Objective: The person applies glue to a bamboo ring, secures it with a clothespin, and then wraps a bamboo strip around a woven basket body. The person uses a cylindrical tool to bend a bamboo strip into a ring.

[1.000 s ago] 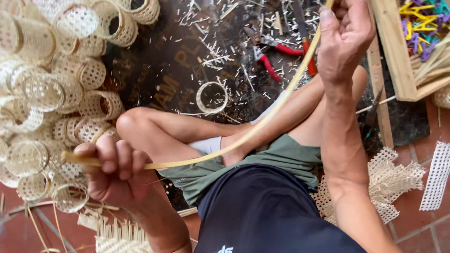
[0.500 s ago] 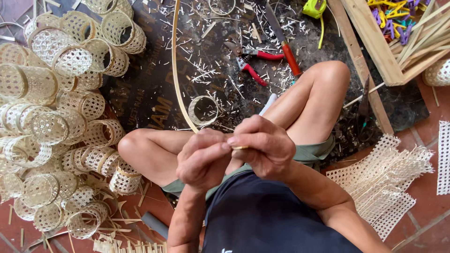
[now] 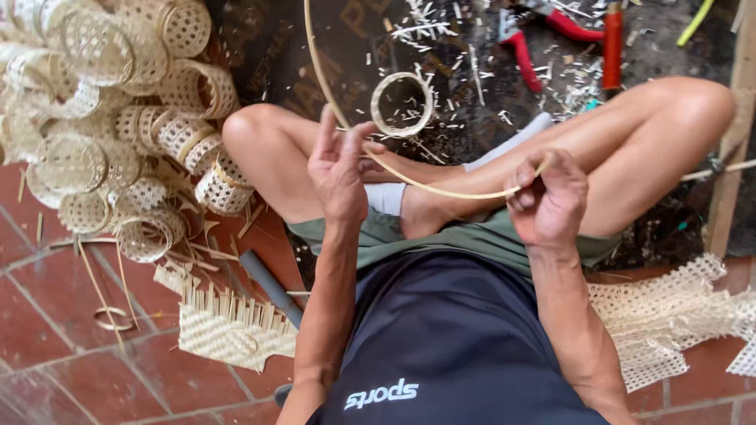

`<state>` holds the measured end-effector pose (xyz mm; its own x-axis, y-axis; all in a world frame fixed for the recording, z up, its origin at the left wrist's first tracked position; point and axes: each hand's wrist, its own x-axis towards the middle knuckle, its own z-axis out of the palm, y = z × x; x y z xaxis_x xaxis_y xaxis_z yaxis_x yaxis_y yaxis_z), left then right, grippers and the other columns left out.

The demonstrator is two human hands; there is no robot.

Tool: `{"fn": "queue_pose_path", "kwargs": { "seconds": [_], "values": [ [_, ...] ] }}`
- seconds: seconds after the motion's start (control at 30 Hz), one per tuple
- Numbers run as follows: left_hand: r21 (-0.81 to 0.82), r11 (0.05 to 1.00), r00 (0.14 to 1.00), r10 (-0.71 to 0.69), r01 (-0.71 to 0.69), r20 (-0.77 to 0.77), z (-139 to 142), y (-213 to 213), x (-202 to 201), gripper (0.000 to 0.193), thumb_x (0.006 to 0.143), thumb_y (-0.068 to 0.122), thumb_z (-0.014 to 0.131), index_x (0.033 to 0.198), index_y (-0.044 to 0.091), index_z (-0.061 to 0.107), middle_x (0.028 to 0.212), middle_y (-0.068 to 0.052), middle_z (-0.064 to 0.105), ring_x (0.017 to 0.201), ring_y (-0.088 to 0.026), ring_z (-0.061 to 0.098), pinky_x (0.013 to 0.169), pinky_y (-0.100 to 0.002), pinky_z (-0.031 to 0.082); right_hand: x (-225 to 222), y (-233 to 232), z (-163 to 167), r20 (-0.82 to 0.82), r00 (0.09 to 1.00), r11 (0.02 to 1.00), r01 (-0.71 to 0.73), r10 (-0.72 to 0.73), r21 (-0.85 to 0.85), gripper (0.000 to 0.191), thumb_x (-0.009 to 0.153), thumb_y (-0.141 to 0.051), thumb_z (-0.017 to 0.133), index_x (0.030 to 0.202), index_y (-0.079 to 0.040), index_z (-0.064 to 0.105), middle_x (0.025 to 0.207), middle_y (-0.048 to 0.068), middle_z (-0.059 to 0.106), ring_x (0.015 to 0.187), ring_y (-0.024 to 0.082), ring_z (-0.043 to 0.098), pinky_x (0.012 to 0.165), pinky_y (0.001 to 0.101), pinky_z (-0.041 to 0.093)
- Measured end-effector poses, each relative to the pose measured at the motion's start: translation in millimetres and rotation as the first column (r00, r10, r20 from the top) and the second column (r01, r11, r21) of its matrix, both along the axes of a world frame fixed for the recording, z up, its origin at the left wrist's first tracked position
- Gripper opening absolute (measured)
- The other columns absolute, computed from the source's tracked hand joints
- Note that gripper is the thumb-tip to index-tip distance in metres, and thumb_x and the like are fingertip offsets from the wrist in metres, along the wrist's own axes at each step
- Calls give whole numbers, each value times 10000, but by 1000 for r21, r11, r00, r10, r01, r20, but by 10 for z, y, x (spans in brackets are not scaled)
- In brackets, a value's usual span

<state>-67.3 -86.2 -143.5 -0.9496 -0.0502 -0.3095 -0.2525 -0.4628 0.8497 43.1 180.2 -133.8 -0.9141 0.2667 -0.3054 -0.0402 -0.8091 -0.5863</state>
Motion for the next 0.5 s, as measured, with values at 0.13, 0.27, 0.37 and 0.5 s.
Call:
{"fn": "queue_pose_path", "kwargs": {
  "seconds": [0.13,0.27,0.37,0.5],
  "values": [
    [-65,996,998,-63,65,32,-98,-46,62,614,1018,5,638,1580,-28,394,1121,-154,729,833,-176,717,659,-256,584,-437,-99,-380,203,975,975,46,-92,217,103,1052,-144,672,1087,-53,638,814,81,667,512,76,503,440,227,399],
    [-160,986,999,-30,34,25,-99,-23,-6,630,995,-10,676,1570,-2,419,1108,-146,728,827,-163,714,649,-249,568,-781,-257,-444,118,993,747,-64,-19,661,211,1058,-47,701,1257,9,664,935,78,692,626,73,546,518,221,435],
    [-351,934,996,-83,63,-43,-140,-97,-167,575,986,-14,680,1526,5,486,1150,-126,727,866,-159,735,637,-268,583,-996,-328,-333,118,984,542,-172,133,823,300,1024,-15,702,1323,9,690,993,71,680,641,76,568,511,220,452],
    [-256,958,984,-158,131,-86,-284,-179,-579,580,981,-24,712,1523,23,512,1180,-106,717,924,-126,676,711,-270,581,-1481,-274,-222,-58,951,76,36,304,996,311,964,57,703,1275,57,693,1029,113,680,813,146,597,718,297,502]
  ]
}}
